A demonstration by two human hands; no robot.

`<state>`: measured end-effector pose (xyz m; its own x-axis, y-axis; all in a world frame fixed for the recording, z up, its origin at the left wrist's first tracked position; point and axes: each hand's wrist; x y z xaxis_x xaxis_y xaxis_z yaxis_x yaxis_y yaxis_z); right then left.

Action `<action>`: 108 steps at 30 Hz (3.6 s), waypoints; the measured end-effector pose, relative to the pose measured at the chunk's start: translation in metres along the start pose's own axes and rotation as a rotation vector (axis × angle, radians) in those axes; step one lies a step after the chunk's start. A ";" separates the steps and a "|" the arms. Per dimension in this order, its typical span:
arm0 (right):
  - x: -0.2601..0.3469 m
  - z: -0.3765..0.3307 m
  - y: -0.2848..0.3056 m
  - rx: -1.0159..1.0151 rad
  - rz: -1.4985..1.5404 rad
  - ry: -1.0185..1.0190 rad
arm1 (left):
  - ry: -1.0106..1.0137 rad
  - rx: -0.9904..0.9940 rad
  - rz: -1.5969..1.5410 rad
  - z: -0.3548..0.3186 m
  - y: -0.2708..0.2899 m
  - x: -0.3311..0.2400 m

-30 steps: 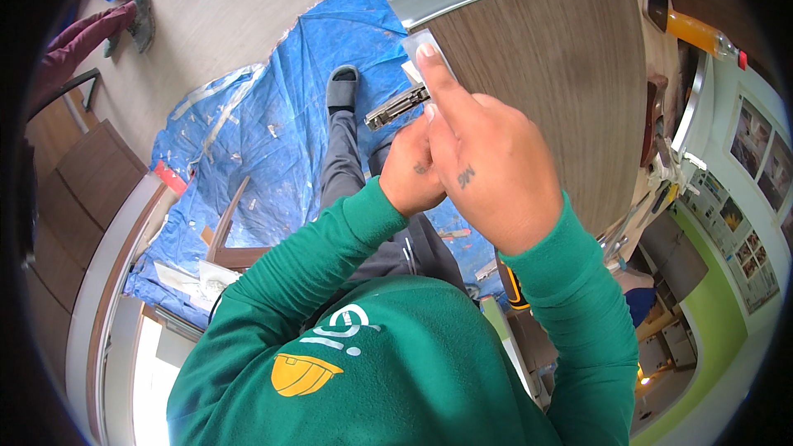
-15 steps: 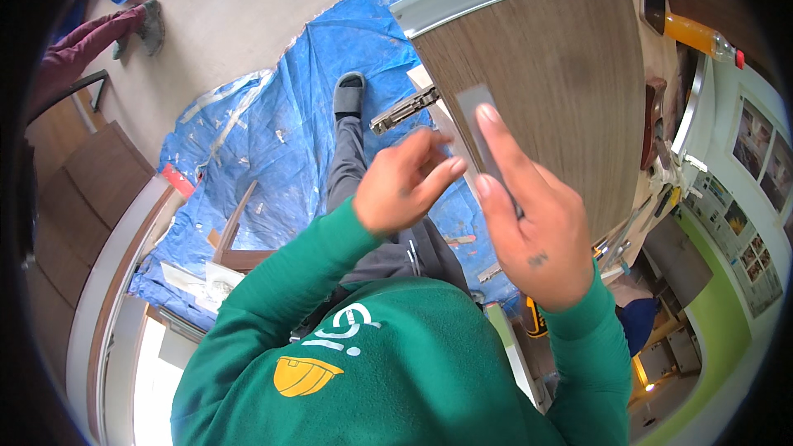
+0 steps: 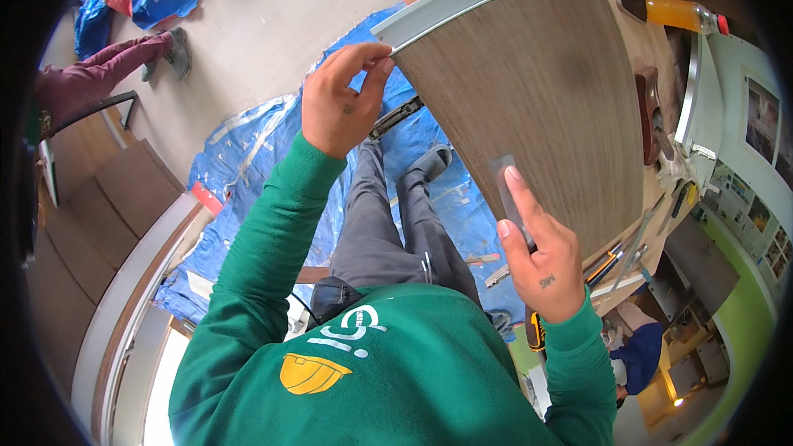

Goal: The person sands the edge of a white cabinet door, then flips it to attach a metal trim strip to the wood-grain side using a hammer. The person works on a single door piece on a workbench.

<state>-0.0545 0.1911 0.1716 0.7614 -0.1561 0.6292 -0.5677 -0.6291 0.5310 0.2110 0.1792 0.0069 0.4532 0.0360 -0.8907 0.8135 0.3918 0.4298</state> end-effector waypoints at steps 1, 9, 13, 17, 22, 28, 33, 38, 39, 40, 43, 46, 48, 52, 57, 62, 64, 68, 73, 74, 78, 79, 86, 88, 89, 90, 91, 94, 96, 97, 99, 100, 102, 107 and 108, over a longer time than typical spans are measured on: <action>-0.001 -0.002 0.001 -0.005 0.013 -0.007 | -0.033 -0.006 0.027 0.000 -0.001 0.001; -0.019 -0.011 0.001 -0.097 -0.078 0.229 | -0.335 -0.126 0.262 0.001 -0.004 0.007; -0.023 -0.011 -0.002 -0.099 -0.048 0.249 | -0.337 -0.109 0.310 0.001 -0.004 0.005; -0.022 -0.013 -0.004 -0.086 -0.038 0.234 | -0.112 -0.036 0.113 0.002 -0.002 0.006; -0.023 -0.013 -0.003 -0.074 -0.050 0.231 | -0.210 0.031 0.149 0.009 0.005 0.013; -0.027 -0.013 -0.005 -0.077 -0.052 0.241 | -0.367 0.114 0.193 0.020 0.012 0.020; -0.029 -0.010 -0.007 -0.072 -0.047 0.266 | -0.468 0.133 0.189 0.030 0.017 0.026; -0.032 -0.004 -0.013 -0.083 -0.037 0.254 | -0.378 0.146 0.153 0.027 0.014 0.025; -0.032 -0.003 -0.014 -0.097 -0.036 0.269 | -0.366 0.128 0.151 0.026 0.012 0.023; -0.031 -0.002 -0.015 -0.094 -0.036 0.259 | -0.353 0.110 0.149 0.025 0.010 0.022; -0.027 0.000 -0.015 -0.082 -0.036 0.241 | -0.322 0.100 0.266 0.020 0.009 0.011; -0.024 0.002 -0.016 -0.080 -0.039 0.240 | -0.316 0.007 0.234 0.018 0.002 0.012; -0.025 0.004 -0.019 -0.091 -0.044 0.245 | -0.199 -0.005 0.166 0.017 -0.003 0.014; -0.022 0.005 -0.021 -0.098 -0.016 0.180 | 0.174 -0.139 0.028 0.007 -0.012 0.015; -0.028 0.001 -0.017 -0.135 0.035 -0.025 | 0.727 0.106 -0.370 0.004 0.003 0.035; -0.029 0.015 -0.017 -0.274 0.287 -0.097 | 0.490 0.002 -0.560 -0.014 -0.006 0.028; -0.030 0.022 -0.015 -0.291 0.364 -0.118 | 0.435 0.042 -0.421 -0.009 -0.006 0.016; -0.039 0.026 -0.014 -0.268 0.423 -0.124 | 0.534 0.070 -0.772 -0.005 -0.011 0.024; -0.067 0.037 -0.017 -0.275 0.650 -0.127 | 0.537 0.113 -0.839 -0.003 -0.013 0.028; -0.074 0.041 -0.018 -0.289 0.689 -0.107 | 0.526 0.112 -0.837 -0.005 -0.014 0.029; -0.092 0.049 -0.020 -0.317 0.831 -0.040 | 0.516 0.106 -0.888 -0.008 -0.017 0.032; -0.094 0.050 -0.021 -0.316 0.863 -0.026 | 0.511 0.104 -0.896 -0.009 -0.019 0.034; -0.100 0.051 -0.023 -0.263 0.881 0.006 | 0.499 0.114 -0.998 -0.010 -0.025 0.043; -0.104 0.052 -0.023 -0.251 0.885 0.007 | 0.495 0.114 -1.045 -0.011 -0.027 0.046; -0.105 0.052 -0.023 -0.244 0.878 0.008 | 0.493 0.115 -1.069 -0.011 -0.028 0.047; -0.105 0.053 -0.022 -0.236 0.872 0.009 | 0.503 0.117 -1.075 -0.011 -0.028 0.048; -0.105 0.053 -0.021 -0.229 0.866 0.010 | 0.512 0.120 -1.081 -0.011 -0.028 0.048; -0.102 0.053 -0.021 -0.219 0.852 0.013 | 0.531 0.124 -1.107 -0.012 -0.027 0.049; -0.100 0.053 -0.021 -0.218 0.844 0.007 | 0.537 0.125 -1.131 -0.011 -0.026 0.051; -0.099 0.053 -0.022 -0.218 0.840 0.004 | 0.539 0.127 -1.145 -0.011 -0.025 0.053; -0.098 0.053 -0.021 -0.213 0.829 0.006 | 0.535 0.132 -1.156 -0.012 -0.025 0.056; -0.099 0.054 -0.020 -0.210 0.824 0.008 | 0.530 0.136 -1.154 -0.012 -0.026 0.057; -0.098 0.054 -0.020 -0.204 0.825 -0.001 | 0.526 0.137 -1.141 -0.012 -0.026 0.057; -0.097 0.055 -0.021 -0.200 0.825 -0.016 | 0.536 0.106 -1.077 -0.012 -0.025 0.050; -0.098 0.055 -0.020 -0.195 0.830 -0.014 | 0.540 0.104 -1.076 -0.011 -0.024 0.048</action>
<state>-0.1003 0.1769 0.0677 0.0774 -0.5188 0.8514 -0.9864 -0.1639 -0.0102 0.2085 0.1818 -0.0477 -0.6649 0.1258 -0.7363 0.7172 0.3826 -0.5824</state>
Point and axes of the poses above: each hand's wrist, its own z-axis towards the middle knuckle, its own y-axis out of the back of the hand, x = y × z, and after that the axes turned 3 degrees about -x, right-handed
